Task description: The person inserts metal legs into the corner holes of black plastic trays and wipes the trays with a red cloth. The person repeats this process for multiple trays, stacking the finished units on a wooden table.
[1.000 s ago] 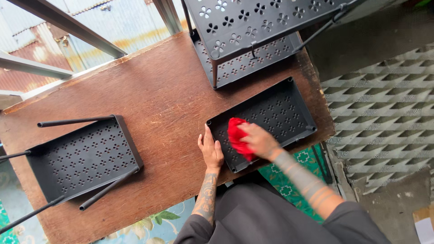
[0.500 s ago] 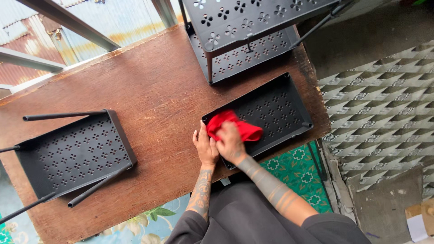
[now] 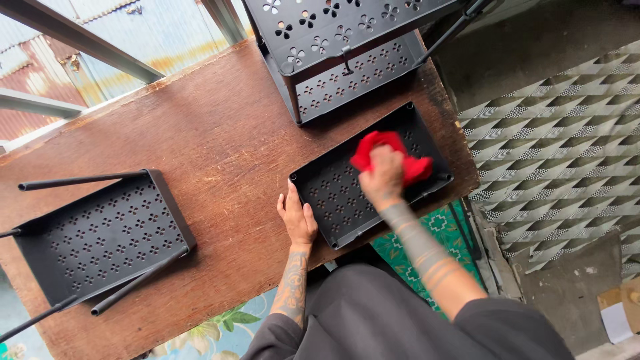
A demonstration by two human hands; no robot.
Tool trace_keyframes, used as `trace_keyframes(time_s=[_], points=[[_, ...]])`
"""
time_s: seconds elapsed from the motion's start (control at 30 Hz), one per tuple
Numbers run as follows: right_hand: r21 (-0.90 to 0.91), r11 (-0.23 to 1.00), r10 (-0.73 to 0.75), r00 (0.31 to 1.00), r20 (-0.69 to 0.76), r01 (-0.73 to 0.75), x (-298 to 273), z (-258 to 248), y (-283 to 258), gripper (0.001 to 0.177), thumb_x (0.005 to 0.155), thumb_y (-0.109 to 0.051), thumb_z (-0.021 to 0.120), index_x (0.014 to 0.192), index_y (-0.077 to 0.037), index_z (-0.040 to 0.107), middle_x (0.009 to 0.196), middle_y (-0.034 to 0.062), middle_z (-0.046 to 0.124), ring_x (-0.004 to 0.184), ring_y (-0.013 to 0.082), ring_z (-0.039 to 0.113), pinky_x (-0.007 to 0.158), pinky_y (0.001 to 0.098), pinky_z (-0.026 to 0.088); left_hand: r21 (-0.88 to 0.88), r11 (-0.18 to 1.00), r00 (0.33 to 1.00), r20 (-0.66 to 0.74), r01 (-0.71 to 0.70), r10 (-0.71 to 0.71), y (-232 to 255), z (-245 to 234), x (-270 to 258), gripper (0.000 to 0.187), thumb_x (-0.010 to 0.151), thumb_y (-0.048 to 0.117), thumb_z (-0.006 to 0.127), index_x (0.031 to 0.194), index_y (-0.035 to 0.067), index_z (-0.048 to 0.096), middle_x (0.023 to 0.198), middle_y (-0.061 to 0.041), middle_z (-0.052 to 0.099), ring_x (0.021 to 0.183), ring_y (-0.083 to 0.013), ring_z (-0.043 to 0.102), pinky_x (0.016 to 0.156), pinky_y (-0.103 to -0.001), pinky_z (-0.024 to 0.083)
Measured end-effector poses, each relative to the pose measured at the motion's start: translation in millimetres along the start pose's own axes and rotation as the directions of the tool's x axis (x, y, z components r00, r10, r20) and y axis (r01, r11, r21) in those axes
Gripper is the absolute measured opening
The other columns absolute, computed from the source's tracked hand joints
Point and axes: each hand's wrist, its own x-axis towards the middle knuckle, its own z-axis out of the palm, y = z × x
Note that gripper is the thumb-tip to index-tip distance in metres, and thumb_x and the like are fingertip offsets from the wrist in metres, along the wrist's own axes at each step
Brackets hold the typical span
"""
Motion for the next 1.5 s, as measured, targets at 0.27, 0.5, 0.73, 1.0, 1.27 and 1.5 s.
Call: trace_keyframes(time_s=[0.27, 0.5, 0.73, 1.0, 1.27, 1.5], points=[[0.440, 0.885, -0.367, 0.809, 0.459, 0.151, -64, -17, -20, 0.037, 0.069, -0.005, 0.060, 0.104, -0.009, 0.074, 0.115, 0.0136, 0.069, 0.113, 0.0351, 0.061, 0.100, 0.0445, 0.048, -0.028, 1.000, 0.999, -0.042, -0.014, 0.013, -1, 0, 4, 0.062, 0.101, 0.022, 0.043, 0.157, -0.005, 0.035, 0.162, -0.021, 0.042, 0.149, -0.0297, 0.045, 0.127, -0.047, 0.022], [-0.291, 0.952, 0.032, 0.914, 0.404, 0.095, -29, -62, 55, 0.018, 0.077, -0.009, 0.060, 0.088, -0.013, 0.074, 0.097, 0.0125, 0.066, 0.095, 0.0368, 0.060, 0.077, 0.0512, 0.048, -0.003, 1.000, 0.999, -0.045, 0.009, -0.009, 2, -1, -4, 0.062, 0.102, 0.023, 0.042, 0.156, -0.006, 0.036, 0.162, -0.021, 0.043, 0.149, -0.0294, 0.045, 0.127, -0.046, 0.022], [0.514, 0.852, -0.407, 0.740, 0.535, 0.097, -101, -15, -36, 0.018, 0.075, -0.011, 0.056, 0.087, -0.012, 0.070, 0.107, 0.0132, 0.069, 0.105, 0.0338, 0.064, 0.092, 0.0476, 0.053, 0.025, 1.000, 0.999, -0.043, 0.003, -0.002, 5, 2, -3, 0.062, 0.102, 0.024, 0.039, 0.157, -0.006, 0.035, 0.161, -0.021, 0.044, 0.149, -0.0282, 0.044, 0.127, -0.046, 0.023], [-0.184, 0.967, -0.069, 0.879, 0.473, 0.175, -27, -94, 76, 0.022, 0.083, -0.012, 0.058, 0.101, -0.003, 0.068, 0.110, 0.0159, 0.063, 0.098, 0.0387, 0.059, 0.083, 0.0511, 0.050, 0.027, 1.000, 0.999, -0.051, 0.015, -0.014, 5, 1, -5, 0.062, 0.103, 0.024, 0.039, 0.158, -0.006, 0.032, 0.161, -0.021, 0.045, 0.149, -0.0296, 0.045, 0.128, -0.046, 0.023], [0.305, 0.937, -0.320, 0.777, 0.543, 0.173, -80, -33, -52, 0.032, 0.074, -0.012, 0.062, 0.104, -0.009, 0.071, 0.107, 0.0204, 0.070, 0.103, 0.0390, 0.065, 0.089, 0.0486, 0.052, 0.047, 0.999, 0.998, -0.060, -0.011, 0.014, -2, 4, -1, 0.062, 0.101, 0.022, 0.041, 0.156, -0.006, 0.036, 0.160, -0.023, 0.044, 0.149, -0.0313, 0.044, 0.127, -0.047, 0.023], [-0.176, 0.980, -0.023, 0.942, 0.334, 0.087, -9, -76, 77, 0.030, 0.075, -0.008, 0.063, 0.104, -0.006, 0.068, 0.119, 0.0200, 0.065, 0.109, 0.0425, 0.061, 0.095, 0.0523, 0.051, -0.005, 1.000, 0.998, -0.060, 0.007, -0.007, -3, 4, -7, 0.063, 0.099, 0.020, 0.045, 0.156, -0.005, 0.036, 0.161, -0.022, 0.043, 0.150, -0.0304, 0.043, 0.126, -0.047, 0.023]])
